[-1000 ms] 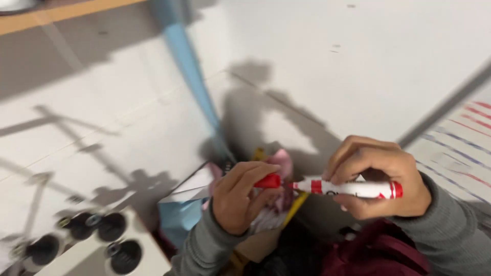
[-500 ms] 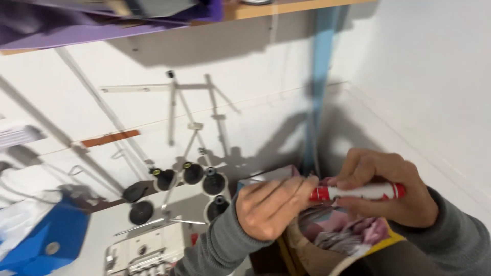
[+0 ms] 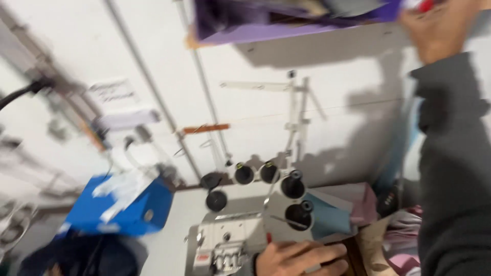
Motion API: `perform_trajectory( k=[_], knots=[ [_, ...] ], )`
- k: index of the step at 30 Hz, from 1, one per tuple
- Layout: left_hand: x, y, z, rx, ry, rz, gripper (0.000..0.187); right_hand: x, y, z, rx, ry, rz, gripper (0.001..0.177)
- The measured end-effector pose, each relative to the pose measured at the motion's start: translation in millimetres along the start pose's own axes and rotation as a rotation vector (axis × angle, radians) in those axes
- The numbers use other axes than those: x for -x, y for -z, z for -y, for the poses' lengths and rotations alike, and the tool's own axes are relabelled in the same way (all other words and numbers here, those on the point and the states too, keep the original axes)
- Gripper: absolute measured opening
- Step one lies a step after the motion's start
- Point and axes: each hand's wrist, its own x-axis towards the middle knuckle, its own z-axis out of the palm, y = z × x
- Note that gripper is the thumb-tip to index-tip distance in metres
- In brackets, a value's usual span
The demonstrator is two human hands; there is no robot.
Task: Measuring and marking pink leather sheets on a workbench.
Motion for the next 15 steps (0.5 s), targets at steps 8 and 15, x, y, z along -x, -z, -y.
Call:
perform_trajectory(
  k=[8,15],
  knots=[
    [79.3,-4.6,-23.1,0.057,0.345,-0.006,0.019,5.8,-171.7,-46.7,-0.454,0.172,0.287,0.019],
    [115.2,12.7,-52.0,0.16,0.636,-0.275,0.037,54.2,-290.2,-14.5,-0.829,0.385,0.504,0.022]
  ],
)
